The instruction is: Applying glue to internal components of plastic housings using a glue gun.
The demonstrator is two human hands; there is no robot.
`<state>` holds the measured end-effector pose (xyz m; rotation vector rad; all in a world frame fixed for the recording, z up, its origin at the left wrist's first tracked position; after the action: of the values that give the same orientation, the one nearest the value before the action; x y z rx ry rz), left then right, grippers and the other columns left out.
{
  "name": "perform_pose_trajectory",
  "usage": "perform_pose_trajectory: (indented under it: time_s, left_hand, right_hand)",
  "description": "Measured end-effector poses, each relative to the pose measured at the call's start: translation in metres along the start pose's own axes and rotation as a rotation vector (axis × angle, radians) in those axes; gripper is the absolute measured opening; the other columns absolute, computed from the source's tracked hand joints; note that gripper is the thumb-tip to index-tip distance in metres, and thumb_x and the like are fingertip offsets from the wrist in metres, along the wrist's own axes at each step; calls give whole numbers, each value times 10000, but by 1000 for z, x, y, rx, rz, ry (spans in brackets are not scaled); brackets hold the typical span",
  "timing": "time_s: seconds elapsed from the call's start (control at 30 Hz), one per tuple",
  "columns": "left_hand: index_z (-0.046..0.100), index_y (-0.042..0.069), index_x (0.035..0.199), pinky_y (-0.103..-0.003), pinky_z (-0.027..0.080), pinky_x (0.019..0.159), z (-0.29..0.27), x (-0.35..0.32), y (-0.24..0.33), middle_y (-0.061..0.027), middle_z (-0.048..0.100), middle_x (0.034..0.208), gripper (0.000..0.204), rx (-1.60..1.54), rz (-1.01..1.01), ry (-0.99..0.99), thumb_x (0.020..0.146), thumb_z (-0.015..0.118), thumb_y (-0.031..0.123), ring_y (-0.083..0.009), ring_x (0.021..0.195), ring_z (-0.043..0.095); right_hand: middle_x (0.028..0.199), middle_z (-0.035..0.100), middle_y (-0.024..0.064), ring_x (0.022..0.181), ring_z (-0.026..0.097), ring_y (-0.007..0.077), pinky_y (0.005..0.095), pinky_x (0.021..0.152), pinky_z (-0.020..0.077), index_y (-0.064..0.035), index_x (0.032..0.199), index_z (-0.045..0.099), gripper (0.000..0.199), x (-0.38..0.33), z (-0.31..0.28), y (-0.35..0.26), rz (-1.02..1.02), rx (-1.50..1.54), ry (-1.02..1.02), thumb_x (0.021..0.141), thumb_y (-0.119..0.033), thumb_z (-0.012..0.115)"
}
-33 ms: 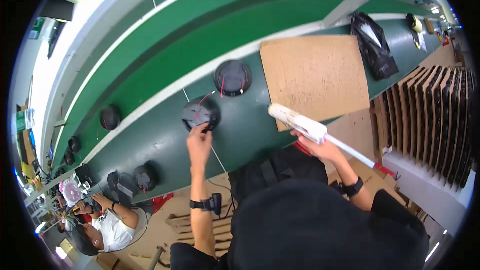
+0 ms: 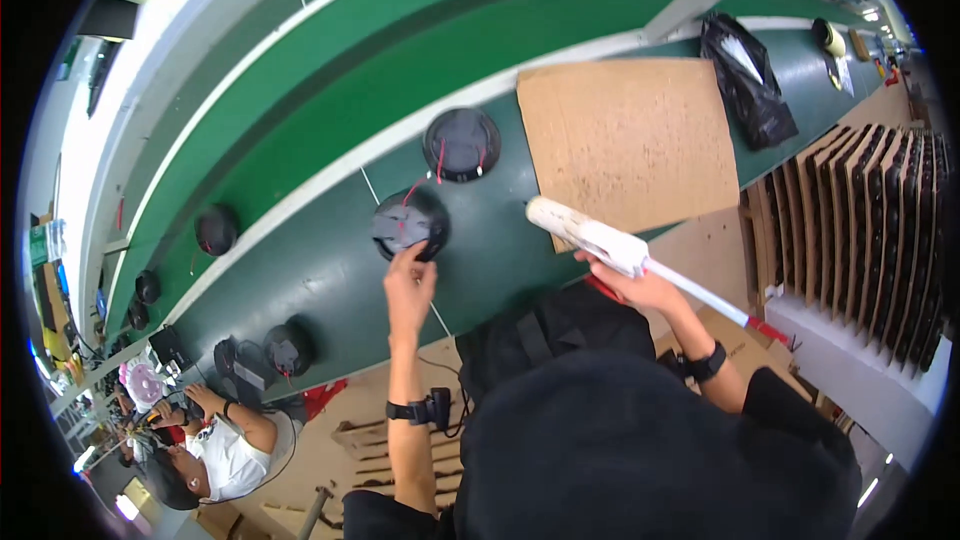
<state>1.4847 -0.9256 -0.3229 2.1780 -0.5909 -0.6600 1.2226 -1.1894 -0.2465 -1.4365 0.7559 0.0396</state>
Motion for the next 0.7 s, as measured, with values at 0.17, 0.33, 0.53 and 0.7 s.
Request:
perform_pose_trajectory:
  time_s: [0.17,0.33,0.53,0.7]
  left_hand:
    - [679,37,1298,-316,597,811,42,-55,59,-109,646,1323,432,-206,130,-106,874,707,-39,-186,976,692]
    - [719,85,1207,-365,586,800,21,-35,68,-66,650,1243,330,149,197,-112,879,749,85,-249,962,695]
    - [733,76,1096,-429,562,769,35,-15,69,-78,620,996,238,403,327,-216,870,762,145,-299,948,681]
    - [689,51,1028,-406,550,757,26,0,67,-74,671,1104,160,226,266,-213,878,717,98,-314,863,691]
  right_hand:
    - [1014,747,141,896,695,271,363,811,535,-1,1191,675,336,6,19,-8,-194,-345,-120,902,-150,757]
    - [883,679,160,796,641,319,371,735,508,13,1055,654,248,-5,26,-5,-243,-406,-214,878,-127,758]
    - [900,658,161,851,630,372,415,754,508,-5,1028,642,309,-8,30,-1,-229,-403,-337,782,-162,744]
    - [937,646,115,969,632,383,459,831,507,-52,1047,629,368,-8,49,1,-225,-521,-441,767,-256,751]
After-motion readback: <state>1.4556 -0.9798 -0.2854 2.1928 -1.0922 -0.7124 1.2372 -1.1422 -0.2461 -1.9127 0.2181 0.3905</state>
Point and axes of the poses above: each hand's wrist, its own x-axis towards the middle knuckle, its own z-axis out of the palm, y = z × x, the point moved 7 cm from there along x, towards the middle knuckle
